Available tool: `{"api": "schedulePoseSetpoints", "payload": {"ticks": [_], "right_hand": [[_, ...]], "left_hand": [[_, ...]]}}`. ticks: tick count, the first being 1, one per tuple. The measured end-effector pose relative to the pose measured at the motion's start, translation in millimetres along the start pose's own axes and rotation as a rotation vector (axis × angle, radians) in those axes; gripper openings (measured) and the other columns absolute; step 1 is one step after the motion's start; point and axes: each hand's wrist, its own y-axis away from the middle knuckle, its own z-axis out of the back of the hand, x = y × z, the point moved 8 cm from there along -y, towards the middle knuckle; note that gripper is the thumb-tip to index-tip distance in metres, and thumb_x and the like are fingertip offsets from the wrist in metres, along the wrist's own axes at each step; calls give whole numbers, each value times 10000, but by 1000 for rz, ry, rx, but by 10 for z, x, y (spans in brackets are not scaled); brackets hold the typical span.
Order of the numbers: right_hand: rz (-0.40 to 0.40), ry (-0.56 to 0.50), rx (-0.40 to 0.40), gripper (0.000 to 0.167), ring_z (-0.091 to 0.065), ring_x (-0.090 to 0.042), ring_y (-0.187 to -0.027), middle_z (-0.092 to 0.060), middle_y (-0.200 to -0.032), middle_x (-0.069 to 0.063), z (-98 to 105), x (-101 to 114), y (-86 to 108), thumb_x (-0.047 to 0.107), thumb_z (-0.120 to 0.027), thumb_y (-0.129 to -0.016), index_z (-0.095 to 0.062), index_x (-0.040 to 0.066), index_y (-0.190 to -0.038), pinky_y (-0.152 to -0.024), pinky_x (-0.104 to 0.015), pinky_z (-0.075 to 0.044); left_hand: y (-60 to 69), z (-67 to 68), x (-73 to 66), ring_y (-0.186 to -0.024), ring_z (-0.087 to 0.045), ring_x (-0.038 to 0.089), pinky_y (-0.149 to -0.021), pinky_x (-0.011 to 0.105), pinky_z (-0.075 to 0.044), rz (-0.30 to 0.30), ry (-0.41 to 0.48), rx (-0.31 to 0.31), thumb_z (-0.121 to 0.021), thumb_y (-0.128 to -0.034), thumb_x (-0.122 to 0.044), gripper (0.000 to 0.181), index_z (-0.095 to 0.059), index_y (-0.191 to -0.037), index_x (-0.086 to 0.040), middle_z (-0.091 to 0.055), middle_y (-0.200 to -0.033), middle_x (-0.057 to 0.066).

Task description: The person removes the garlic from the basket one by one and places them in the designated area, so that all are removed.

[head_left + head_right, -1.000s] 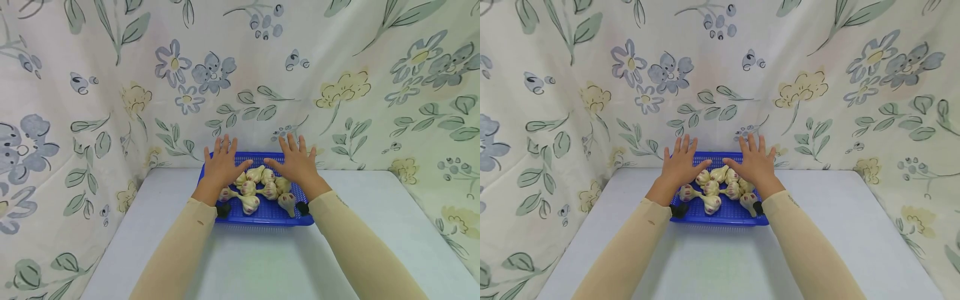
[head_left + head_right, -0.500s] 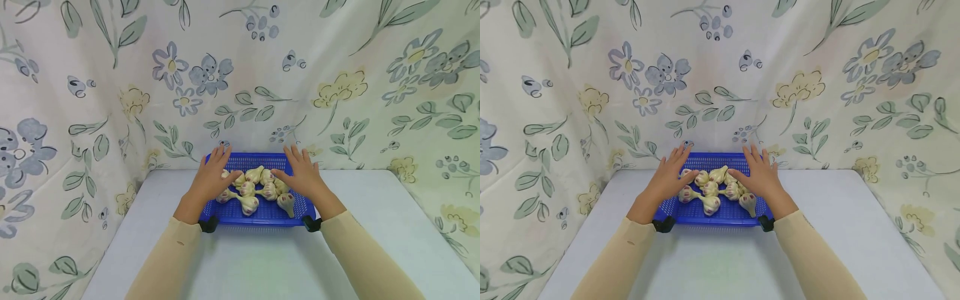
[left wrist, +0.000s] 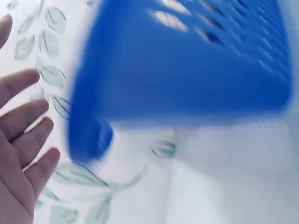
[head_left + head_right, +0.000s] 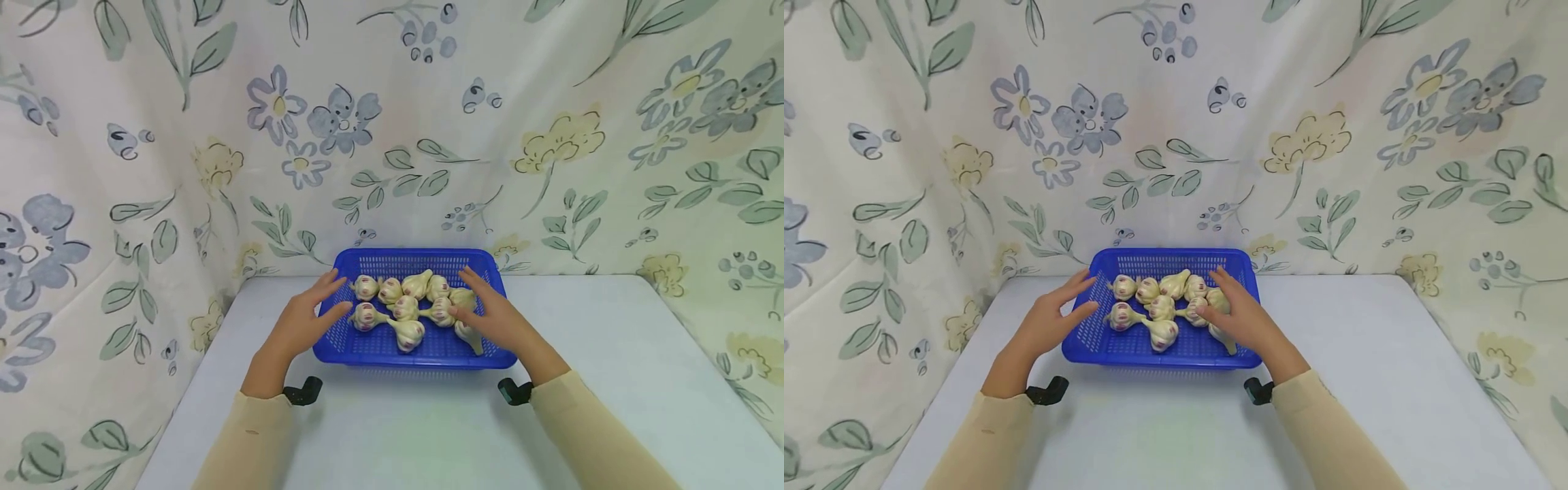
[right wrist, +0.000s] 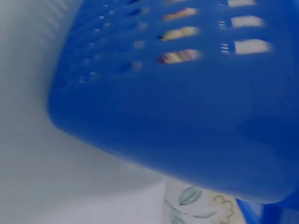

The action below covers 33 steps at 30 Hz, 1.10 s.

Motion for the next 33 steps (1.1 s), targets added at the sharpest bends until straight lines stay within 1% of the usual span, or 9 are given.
{"api": "schedulePoseSetpoints", "payload": {"ticks": [5, 8, 12, 16, 18, 21, 24, 29, 33], "right_hand": [[-15, 3, -13, 757, -241, -389, -1483, -224, -1640, -55, -86, -64, 4, 476, -610, -946, -261, 225, -1569, -1112, -663, -289], [-19, 8, -38, 714, -313, -392, -1453, -326, -1598, -92, -89, -78, 5, 459, -615, -948, -327, 194, -1545, -1100, -642, -332], [-33, 12, -65, 636, -378, -400, -1416, -443, -1526, -114, -85, -92, 5, 450, -616, -949, -435, 168, -1489, -1073, -630, -379], [-50, 47, -64, 565, -499, -390, -1327, -511, -1475, -93, -105, -100, 18, 428, -637, -940, -524, 164, -1428, -1016, -600, -454], [-58, 73, -62, 548, -574, -382, -1247, -538, -1451, -93, -116, -96, 33, 412, -655, -930, -551, 158, -1405, -979, -578, -491], [-61, 106, -59, 536, -612, -369, -1194, -570, -1415, -103, -132, -70, 41, 383, -686, -912, -574, 147, -1380, -963, -564, -506], [-61, 138, -52, 522, -605, -357, -1203, -597, -1381, -100, -154, -58, 46, 359, -707, -898, -593, 146, -1360, -977, -566, -494], [-50, 246, -30, 522, -581, -350, -1239, -614, -1359, -106, -202, -55, 41, 376, -708, -892, -606, 150, -1352, -1002, -578, -470], [-37, 302, -3, 540, -581, -342, -1244, -618, -1353, -112, -242, -41, 30, 386, -719, -885, -605, 145, -1354, -1004, -568, -474]], "left_hand": [[128, -54, 262, -1436, -372, 323, -1089, 548, -387, 33, -22, -3, -601, -896, -602, 663, -562, -1408, -183, -383, -1569, -5], [186, -77, 359, -1411, -414, 315, -1076, 527, -408, 26, -29, -21, -649, -882, -565, 648, -594, -1376, -149, -428, -1539, 5], [236, -67, 437, -1378, -463, 296, -1069, 512, -423, 8, -26, -63, -678, -863, -553, 659, -605, -1361, -128, -478, -1503, -1], [257, -68, 486, -1350, -497, 294, -1048, 511, -443, -11, -7, -93, -707, -856, -519, 633, -626, -1335, -113, -519, -1468, 4], [254, -82, 501, -1332, -515, 297, -1041, 510, -449, -29, 4, -103, -721, -858, -486, 606, -640, -1316, -97, -538, -1449, 13], [254, -82, 515, -1300, -545, 298, -1028, 502, -464, -50, 10, -127, -738, -861, -439, 564, -658, -1290, -82, -562, -1423, 15], [254, -88, 524, -1286, -557, 293, -1022, 494, -468, -57, 21, -143, -748, -861, -411, 540, -665, -1277, -78, -573, -1410, 10], [253, -114, 544, -1292, -553, 285, -1018, 474, -467, -47, 36, -148, -755, -848, -423, 560, -661, -1282, -81, -566, -1417, 9], [255, -127, 565, -1299, -548, 271, -1022, 466, -462, -21, 37, -150, -771, -841, -397, 549, -659, -1286, -97, -561, -1420, -8]]}}
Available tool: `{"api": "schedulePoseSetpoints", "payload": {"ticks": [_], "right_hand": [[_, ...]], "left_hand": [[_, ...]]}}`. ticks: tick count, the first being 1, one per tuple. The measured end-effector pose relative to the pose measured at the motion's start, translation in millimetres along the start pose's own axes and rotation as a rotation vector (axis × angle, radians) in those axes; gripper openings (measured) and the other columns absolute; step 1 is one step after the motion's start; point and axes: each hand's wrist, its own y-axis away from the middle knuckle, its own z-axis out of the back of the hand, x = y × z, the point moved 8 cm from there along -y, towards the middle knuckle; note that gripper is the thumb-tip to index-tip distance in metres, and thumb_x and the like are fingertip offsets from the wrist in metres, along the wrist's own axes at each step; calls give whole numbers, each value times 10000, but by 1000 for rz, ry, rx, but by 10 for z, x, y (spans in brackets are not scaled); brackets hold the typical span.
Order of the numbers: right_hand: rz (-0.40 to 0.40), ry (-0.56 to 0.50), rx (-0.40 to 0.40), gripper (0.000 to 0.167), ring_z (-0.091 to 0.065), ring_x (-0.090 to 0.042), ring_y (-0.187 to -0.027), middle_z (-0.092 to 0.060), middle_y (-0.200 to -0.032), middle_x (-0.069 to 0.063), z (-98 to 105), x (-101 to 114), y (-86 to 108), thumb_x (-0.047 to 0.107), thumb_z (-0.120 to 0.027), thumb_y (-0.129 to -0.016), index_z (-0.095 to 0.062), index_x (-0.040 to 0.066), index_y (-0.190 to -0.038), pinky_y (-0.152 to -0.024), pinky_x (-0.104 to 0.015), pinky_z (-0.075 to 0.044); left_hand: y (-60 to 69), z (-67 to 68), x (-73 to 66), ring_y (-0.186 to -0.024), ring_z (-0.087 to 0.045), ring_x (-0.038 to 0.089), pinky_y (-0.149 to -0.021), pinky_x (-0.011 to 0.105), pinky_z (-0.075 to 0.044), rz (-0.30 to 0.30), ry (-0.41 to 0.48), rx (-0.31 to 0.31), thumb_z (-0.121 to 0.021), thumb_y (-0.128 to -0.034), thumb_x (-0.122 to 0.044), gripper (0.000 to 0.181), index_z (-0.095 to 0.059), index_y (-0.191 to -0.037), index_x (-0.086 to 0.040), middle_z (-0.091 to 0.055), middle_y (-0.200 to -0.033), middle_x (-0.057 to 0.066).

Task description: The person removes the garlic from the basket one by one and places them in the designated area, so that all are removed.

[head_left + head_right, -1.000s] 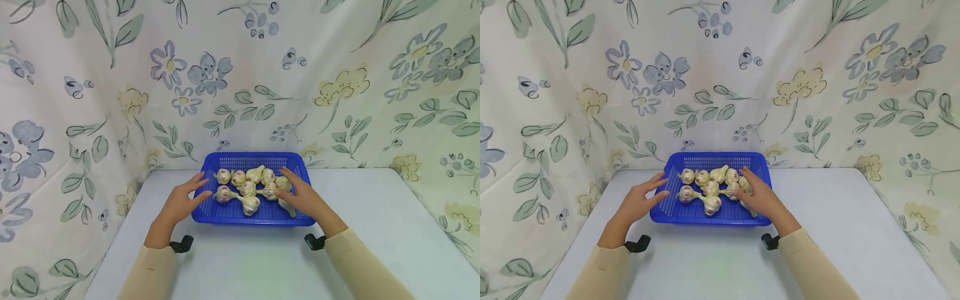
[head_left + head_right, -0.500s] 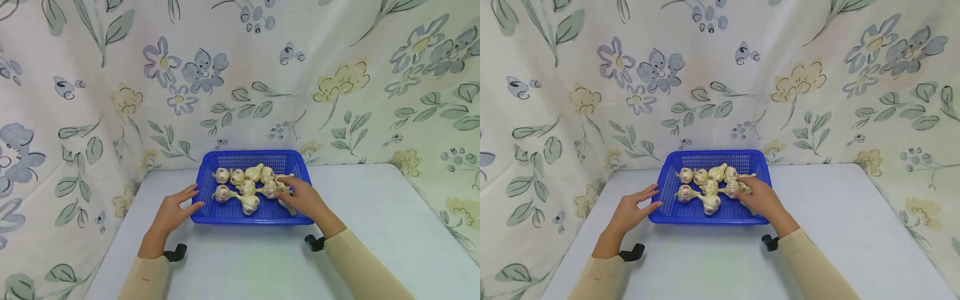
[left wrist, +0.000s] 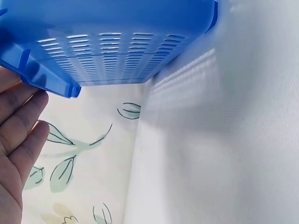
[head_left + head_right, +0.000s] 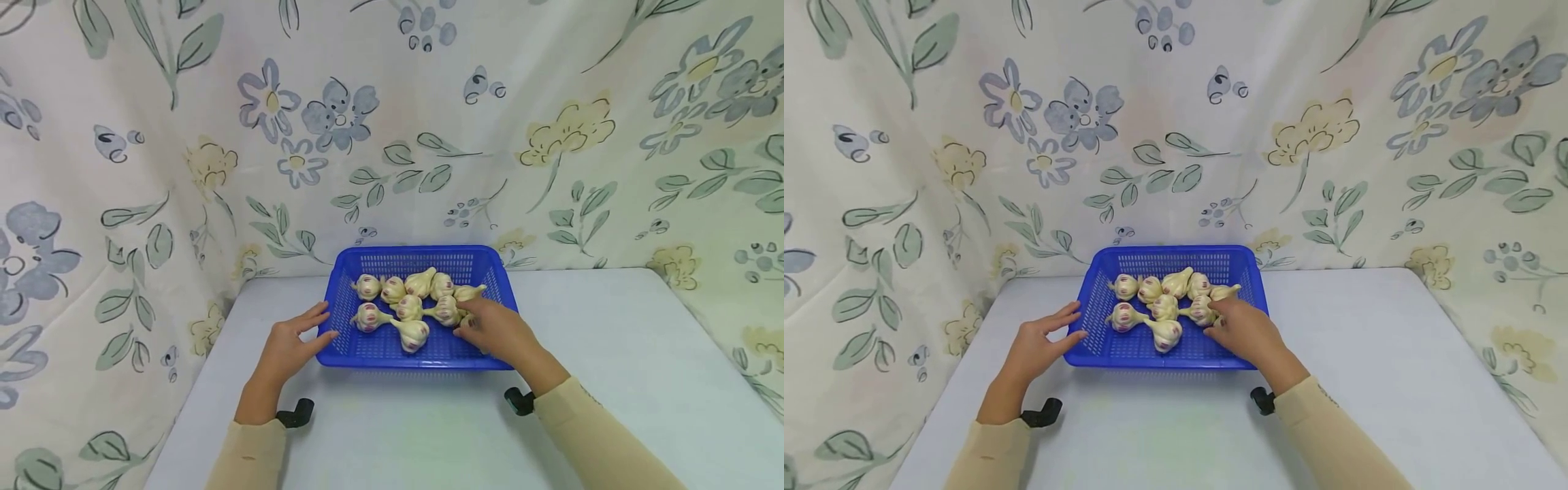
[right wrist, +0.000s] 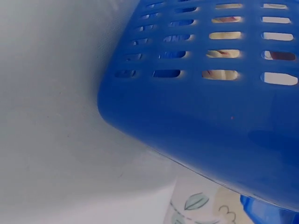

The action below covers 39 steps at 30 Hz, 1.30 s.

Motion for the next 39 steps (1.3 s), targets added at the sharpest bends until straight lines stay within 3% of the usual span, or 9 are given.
{"api": "schedulePoseSetpoints", "payload": {"ticks": [8, 12, 17, 24, 27, 32, 39], "right_hand": [[30, -13, 22, 540, -634, -313, -1162, -648, -1306, -106, 0, 50, -12, 380, -723, -886, -605, 134, -1352, -977, -545, -503], [25, -71, 32, 526, -661, -298, -1095, -663, -1277, -105, 6, 80, -4, 359, -730, -886, -612, 125, -1342, -938, -525, -531], [11, -136, 46, 516, -641, -292, -1142, -668, -1269, -87, -7, 269, -22, 344, -739, -880, -623, 119, -1330, -959, -507, -526], [-57, -366, 50, 476, -653, -257, -1121, -696, -1213, -77, -108, 531, -109, 309, -767, -855, -667, 91, -1267, -958, -456, -540], [-79, -411, 61, 469, -655, -246, -1103, -700, -1195, -81, -198, 581, -183, 280, -777, -847, -671, 72, -1254, -944, -426, -549], [-128, -417, 99, 471, -641, -263, -1112, -692, -1193, -92, -330, 592, -282, 247, -781, -836, -666, 53, -1249, -966, -442, -530], [-203, -324, 146, 553, -618, -276, -1148, -677, -1233, -89, -462, 537, -343, 349, -795, -817, -655, 64, -1269, -1009, -485, -491]], "left_hand": [[12, -12, 8, -1292, -552, 281, -1014, 467, -461, 15, 12, -9, -798, -832, -310, 529, -652, -1294, -98, -558, -1421, -3], [3, -28, 4, -1294, -551, 277, -1014, 463, -461, 11, 16, -7, -788, -834, -358, 544, -650, -1298, -110, -556, -1423, -12], [11, -17, -1, -1291, -554, 273, -1016, 461, -462, 21, 14, -17, -787, -839, -344, 534, -648, -1300, -115, -559, -1418, -15], [19, -16, 13, -1296, -548, 290, -1013, 483, -462, 49, 14, -23, -782, -846, -338, 531, -640, -1315, -136, -555, -1422, -14], [22, -12, 30, -1285, -557, 289, -1013, 481, -463, 37, 21, -33, -773, -848, -368, 533, -647, -1305, -125, -565, -1411, -5], [34, -10, 52, -1271, -571, 274, -1012, 470, -467, 27, 36, -47, -774, -847, -362, 515, -659, -1290, -127, -580, -1393, -11], [27, -9, 46, -1268, -574, 276, -1016, 469, -463, 26, 46, -44, -783, -848, -311, 491, -663, -1285, -123, -585, -1388, -2]]}}
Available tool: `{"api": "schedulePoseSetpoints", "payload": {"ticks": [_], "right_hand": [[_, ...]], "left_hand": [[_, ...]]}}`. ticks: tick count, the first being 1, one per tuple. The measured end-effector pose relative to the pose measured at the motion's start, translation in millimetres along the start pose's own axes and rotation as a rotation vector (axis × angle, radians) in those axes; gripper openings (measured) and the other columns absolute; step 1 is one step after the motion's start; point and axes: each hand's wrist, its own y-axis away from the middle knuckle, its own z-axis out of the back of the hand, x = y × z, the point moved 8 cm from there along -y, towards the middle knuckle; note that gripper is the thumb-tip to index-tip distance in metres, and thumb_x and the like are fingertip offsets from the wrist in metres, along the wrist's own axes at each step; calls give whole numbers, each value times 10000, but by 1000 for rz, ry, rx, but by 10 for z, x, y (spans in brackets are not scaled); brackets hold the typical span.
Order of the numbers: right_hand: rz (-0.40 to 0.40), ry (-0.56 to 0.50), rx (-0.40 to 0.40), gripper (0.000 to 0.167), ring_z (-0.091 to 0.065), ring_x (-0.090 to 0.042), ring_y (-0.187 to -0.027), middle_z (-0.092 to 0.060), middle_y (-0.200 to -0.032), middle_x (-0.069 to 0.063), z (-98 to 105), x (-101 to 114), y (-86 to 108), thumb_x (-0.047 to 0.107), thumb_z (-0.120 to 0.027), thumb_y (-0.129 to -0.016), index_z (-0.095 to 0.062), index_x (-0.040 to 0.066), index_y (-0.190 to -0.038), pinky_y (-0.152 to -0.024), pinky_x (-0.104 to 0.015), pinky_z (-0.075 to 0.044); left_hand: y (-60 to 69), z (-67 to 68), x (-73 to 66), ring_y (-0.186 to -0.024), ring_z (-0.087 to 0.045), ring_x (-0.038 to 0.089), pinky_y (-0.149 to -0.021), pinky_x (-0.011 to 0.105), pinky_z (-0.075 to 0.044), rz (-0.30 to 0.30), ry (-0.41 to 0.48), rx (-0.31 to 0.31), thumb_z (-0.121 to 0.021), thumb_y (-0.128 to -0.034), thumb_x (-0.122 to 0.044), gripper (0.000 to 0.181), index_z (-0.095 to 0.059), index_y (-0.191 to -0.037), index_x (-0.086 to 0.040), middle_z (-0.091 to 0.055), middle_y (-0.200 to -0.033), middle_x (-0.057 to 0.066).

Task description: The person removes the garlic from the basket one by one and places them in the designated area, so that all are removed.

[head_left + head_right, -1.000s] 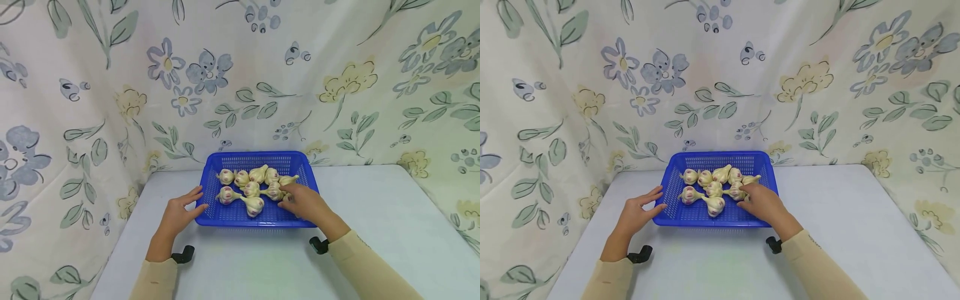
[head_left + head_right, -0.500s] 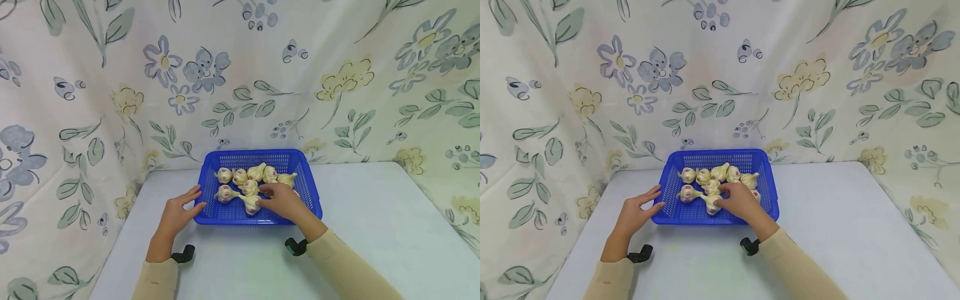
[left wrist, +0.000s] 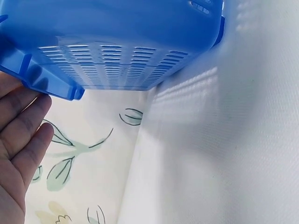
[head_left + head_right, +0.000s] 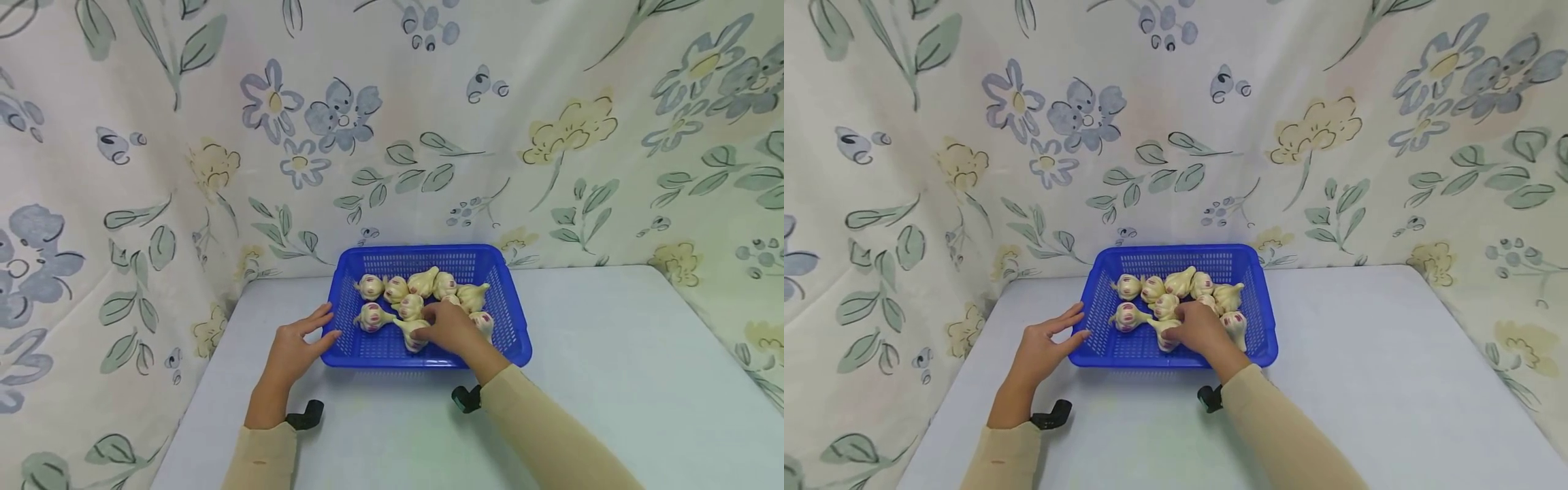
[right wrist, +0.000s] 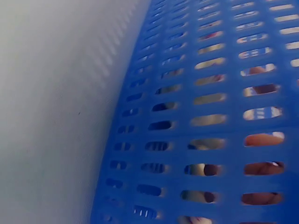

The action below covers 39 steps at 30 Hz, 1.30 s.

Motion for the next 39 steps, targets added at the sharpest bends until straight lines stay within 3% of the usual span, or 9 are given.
{"api": "schedulePoseSetpoints", "payload": {"ticks": [6, 13, 19, 23, 26, 30, 35, 39], "right_hand": [[-24, 49, 10, 677, -620, -273, -1094, -670, -1231, -116, -44, -41, -32, 479, -810, -766, -648, 50, -1264, -991, -492, -498], [45, 55, -10, 542, -574, -197, -829, -663, -1029, -72, -59, 27, -57, 446, -812, -780, -614, 105, -1152, -756, -373, -511], [119, 107, 19, 558, -636, -190, -980, -690, -1117, -44, -118, 156, -22, 430, -805, -796, -646, 133, -1241, -912, -427, -538], [116, 130, 7, 563, -631, -183, -918, -697, -1053, -32, -130, 234, -26, 445, -798, -797, -668, 105, -1226, -887, -425, -546], [92, 137, 17, 457, -578, -161, -739, -635, -817, 4, -176, 245, -48, 500, -779, -795, -695, 94, -989, -693, -350, -526], [54, 194, 31, 493, -468, -155, -577, -422, -613, 27, -266, 234, -69, 594, -745, -779, -547, 149, -702, -523, -295, -357], [8, 254, 50, 514, -501, -170, -594, -435, -609, 26, -331, 209, -90, 651, -720, -766, -592, 157, -702, -538, -299, -384], [6, 223, 69, 510, -478, -164, -577, -406, -596, 30, -346, 189, -118, 626, -750, -752, -554, 165, -658, -534, -299, -371]], "left_hand": [[2, 0, -13, -1272, -572, 278, -1018, 468, -462, 12, 3, 1, -787, -846, -297, 488, -665, -1282, -114, -587, -1386, -1], [10, -4, -3, -1283, -562, 263, -1028, 458, -454, 32, 17, 5, -784, -849, -294, 484, -663, -1286, -125, -581, -1392, -15], [13, -2, 3, -1280, -565, 269, -1030, 466, -451, 35, 23, 1, -784, -849, -295, 478, -668, -1279, -123, -584, -1388, -14], [12, -4, 6, -1283, -562, 267, -1034, 470, -448, 34, 31, 2, -782, -851, -305, 477, -670, -1277, -123, -582, -1389, -18], [9, -8, 1, -1285, -561, 268, -1031, 469, -449, 29, 41, 3, -781, -852, -306, 479, -669, -1278, -118, -581, -1391, -14], [8, -10, 1, -1276, -568, 265, -1025, 466, -454, 14, 42, -2, -784, -850, -299, 474, -672, -1273, -118, -586, -1385, -14], [6, -9, 7, -1269, -574, 257, -1021, 458, -459, 6, 43, -7, -784, -850, -295, 467, -675, -1269, -121, -589, -1379, -18], [5, -7, 7, -1265, -577, 253, -1018, 454, -461, 1, 50, -11, -783, -850, -299, 466, -677, -1267, -121, -594, -1375, -18]]}}
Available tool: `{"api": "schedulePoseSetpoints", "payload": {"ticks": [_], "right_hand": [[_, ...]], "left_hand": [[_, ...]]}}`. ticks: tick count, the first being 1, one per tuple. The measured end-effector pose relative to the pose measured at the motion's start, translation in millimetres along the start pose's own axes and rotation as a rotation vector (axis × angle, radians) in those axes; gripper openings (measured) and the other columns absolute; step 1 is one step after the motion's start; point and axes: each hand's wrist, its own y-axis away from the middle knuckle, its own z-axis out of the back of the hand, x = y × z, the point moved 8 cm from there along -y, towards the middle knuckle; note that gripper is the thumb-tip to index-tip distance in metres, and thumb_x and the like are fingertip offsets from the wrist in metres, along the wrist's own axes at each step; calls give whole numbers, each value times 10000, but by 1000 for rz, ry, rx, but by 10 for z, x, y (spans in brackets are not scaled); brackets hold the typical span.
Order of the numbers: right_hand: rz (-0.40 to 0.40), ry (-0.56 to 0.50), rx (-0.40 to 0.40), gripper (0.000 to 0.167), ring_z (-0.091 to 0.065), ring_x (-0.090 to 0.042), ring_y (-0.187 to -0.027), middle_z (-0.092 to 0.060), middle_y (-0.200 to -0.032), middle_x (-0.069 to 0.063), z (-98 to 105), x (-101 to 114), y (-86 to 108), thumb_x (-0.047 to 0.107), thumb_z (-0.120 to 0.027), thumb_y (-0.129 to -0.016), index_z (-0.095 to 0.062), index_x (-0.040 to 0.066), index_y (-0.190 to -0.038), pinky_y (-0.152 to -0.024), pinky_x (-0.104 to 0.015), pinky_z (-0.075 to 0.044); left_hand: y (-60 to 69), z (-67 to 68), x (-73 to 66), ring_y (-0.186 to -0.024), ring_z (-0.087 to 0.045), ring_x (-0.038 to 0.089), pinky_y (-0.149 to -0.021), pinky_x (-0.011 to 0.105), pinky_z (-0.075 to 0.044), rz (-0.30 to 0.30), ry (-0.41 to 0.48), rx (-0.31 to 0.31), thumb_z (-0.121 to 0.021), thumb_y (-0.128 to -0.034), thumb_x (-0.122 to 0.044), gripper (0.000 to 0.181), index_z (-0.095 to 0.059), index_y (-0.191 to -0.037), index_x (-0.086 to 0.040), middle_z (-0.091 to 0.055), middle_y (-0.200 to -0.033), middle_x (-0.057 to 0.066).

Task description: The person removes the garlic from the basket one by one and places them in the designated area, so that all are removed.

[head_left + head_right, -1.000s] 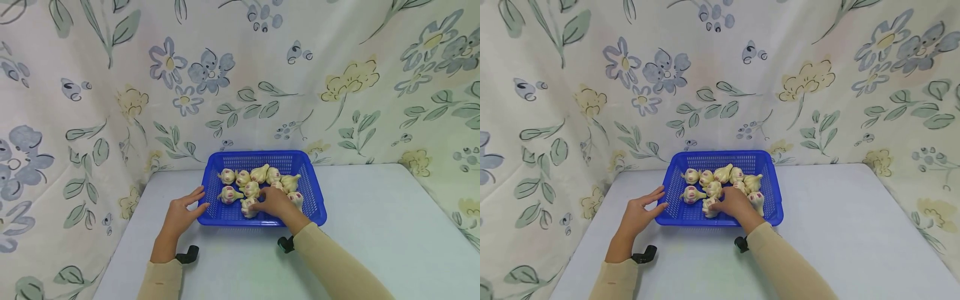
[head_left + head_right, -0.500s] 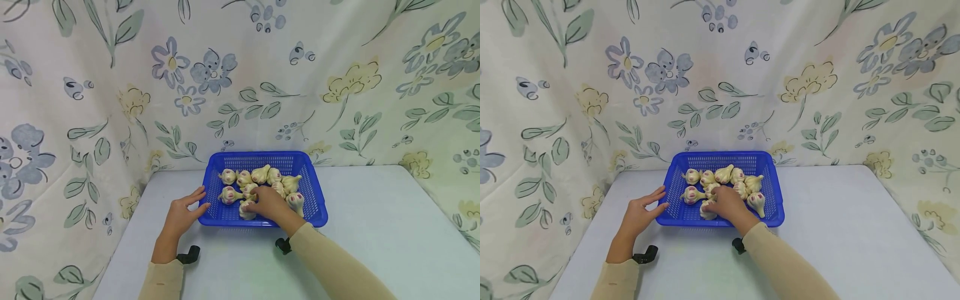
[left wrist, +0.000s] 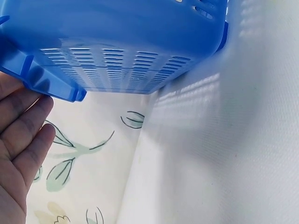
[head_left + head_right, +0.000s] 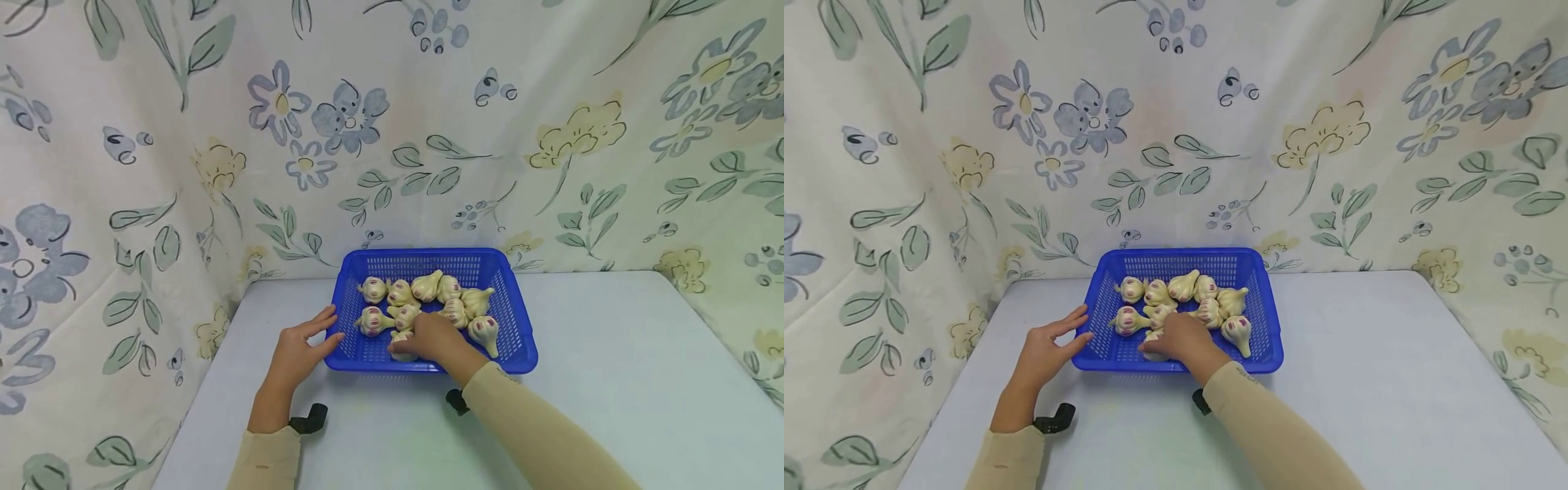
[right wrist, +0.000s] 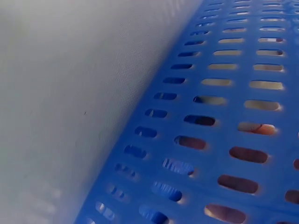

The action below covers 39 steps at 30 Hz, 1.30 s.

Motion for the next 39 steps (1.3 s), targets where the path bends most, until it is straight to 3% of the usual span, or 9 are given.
{"api": "schedulePoseSetpoints", "payload": {"ticks": [3, 5, 8, 10, 15, 21, 26, 30, 39], "right_hand": [[34, -53, 11, 521, -429, -150, -544, -366, -583, 36, -2, 0, -14, 568, -802, -729, -498, 159, -617, -508, -298, -337], [68, -78, 7, 468, -449, -132, -573, -434, -616, 54, 11, 11, -20, 535, -828, -714, -564, 152, -664, -527, -293, -369], [117, -123, -1, 417, -534, -144, -683, -595, -754, 41, 46, 40, -21, 483, -853, -705, -696, 128, -859, -625, -321, -468], [143, -147, -8, 497, -588, -153, -803, -678, -922, 24, 68, 59, -24, 466, -857, -704, -729, 129, -1047, -745, -351, -523], [160, -221, -4, 685, -611, -166, -928, -685, -1125, -2, 102, 63, -28, 449, -867, -696, -663, 141, -1273, -849, -390, -540], [174, -321, 12, 720, -587, -146, -833, -660, -936, 36, 132, 59, -31, 391, -886, -688, -626, 183, -1326, -733, -327, -512], [197, -362, 3, 723, -620, -151, -979, -669, -1074, 33, 151, 66, -44, 388, -890, -686, -622, 198, -1330, -840, -358, -541], [214, -396, 1, 716, -624, -182, -1060, -666, -1120, 11, 164, 77, -59, 360, -888, -698, -619, 168, -1333, -893, -389, -542], [240, -399, 1, 709, -613, -181, -1034, -663, -1075, 16, 207, 35, -134, 364, -877, -704, -624, 150, -1331, -872, -374, -536]], "left_hand": [[1, -3, -1, -1259, -583, 251, -1013, 451, -465, -9, 2, -6, -784, -849, -301, 465, -679, -1263, -119, -600, -1369, -15], [2, -5, 3, -1253, -588, 249, -1012, 449, -467, -16, -1, -11, -785, -848, -299, 462, -681, -1260, -118, -603, -1364, -15], [3, -8, 9, -1246, -593, 251, -1008, 448, -470, -25, -4, -18, -788, -846, -292, 460, -683, -1255, -111, -607, -1361, -9], [3, -7, 10, -1241, -597, 254, -1006, 448, -471, -30, -4, -23, -791, -843, -284, 457, -685, -1252, -108, -609, -1357, -7], [-3, -11, 12, -1239, -600, 249, -1002, 440, -474, -34, 3, -30, -795, -841, -269, 451, -688, -1248, -108, -612, -1354, -12], [-1, 0, -12, -1232, -604, 243, -993, 424, -478, -60, -7, -40, -793, -842, -257, 441, -691, -1240, -95, -619, -1347, 0], [16, 28, -55, -1219, -613, 247, -979, 417, -486, -113, -40, -63, -784, -851, -235, 421, -694, -1228, -71, -624, -1339, 17], [16, 27, -49, -1231, -605, 232, -987, 411, -485, -115, -51, -62, -773, -862, -245, 422, -688, -1241, -79, -613, -1354, -2], [-4, -1, -61, -1215, -615, 255, -970, 402, -487, -135, -62, -79, -760, -874, -211, 411, -680, -1247, -58, -612, -1359, 21]]}}
